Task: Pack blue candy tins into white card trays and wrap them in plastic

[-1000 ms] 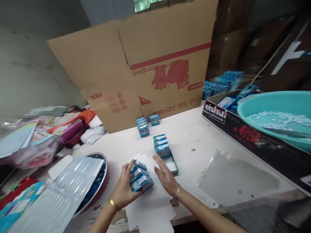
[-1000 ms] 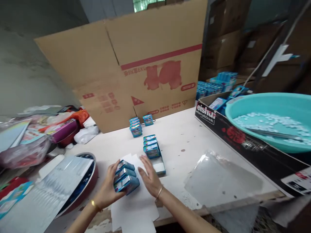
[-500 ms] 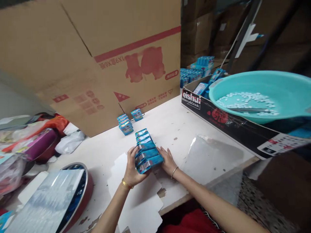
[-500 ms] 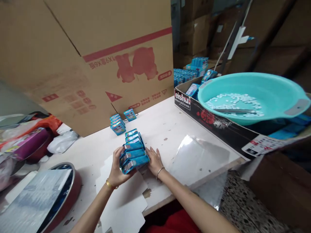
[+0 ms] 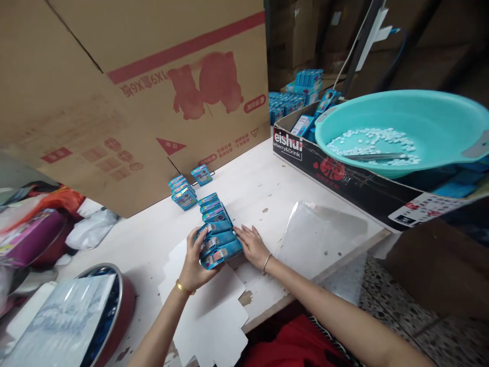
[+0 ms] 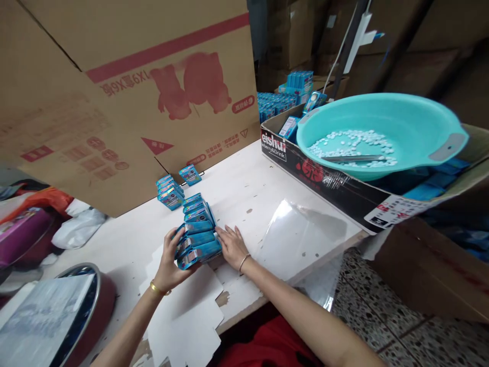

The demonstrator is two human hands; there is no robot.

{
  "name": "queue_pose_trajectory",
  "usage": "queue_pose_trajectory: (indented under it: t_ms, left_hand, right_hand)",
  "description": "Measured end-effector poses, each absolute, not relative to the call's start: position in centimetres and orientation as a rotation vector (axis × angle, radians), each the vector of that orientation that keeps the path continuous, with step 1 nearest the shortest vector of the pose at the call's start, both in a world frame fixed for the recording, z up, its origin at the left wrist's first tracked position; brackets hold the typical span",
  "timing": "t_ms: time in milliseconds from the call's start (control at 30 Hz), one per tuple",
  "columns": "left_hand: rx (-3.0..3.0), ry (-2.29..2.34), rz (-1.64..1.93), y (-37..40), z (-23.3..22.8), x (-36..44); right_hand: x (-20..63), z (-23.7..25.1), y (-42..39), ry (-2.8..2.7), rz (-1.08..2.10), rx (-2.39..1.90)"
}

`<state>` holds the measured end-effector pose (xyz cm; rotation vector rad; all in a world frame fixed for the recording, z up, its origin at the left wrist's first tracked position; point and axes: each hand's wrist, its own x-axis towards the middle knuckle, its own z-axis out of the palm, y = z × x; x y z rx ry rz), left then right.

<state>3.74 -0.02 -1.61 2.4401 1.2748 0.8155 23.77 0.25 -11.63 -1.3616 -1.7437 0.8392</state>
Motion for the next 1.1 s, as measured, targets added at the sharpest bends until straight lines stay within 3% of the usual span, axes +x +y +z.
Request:
queue_pose_trajectory:
  t_ms: [167,333,500,767,1100]
  left_hand:
    - [2.337,1.294,0.743,0.6,-1.4,3.6]
    - [2.273,1.283,0.586,1.1,-0.5,4.0]
    - [2.304,1.319,0.539,0.9,-0.1,4.2]
    - [2.335,1.389,0.345,0.1,1.0,6.0]
    - [2.208,1.498,-0.076,-0.8,1.8,5.3]
  right_hand:
    - [24.7,-11.9,1.5,-1.653,0.931,-1.289]
    - [25.2,-8.5,10.3,-1.273,1.104,-1.235]
    - [21.3,-5.2,17.2,-1.456,1.272,-1.204]
    - [20.3,-7.1,14.6,-1.670,1.059,-0.965]
    - [20.1,-9.7,13.7,-1.730,1.009,-0.987]
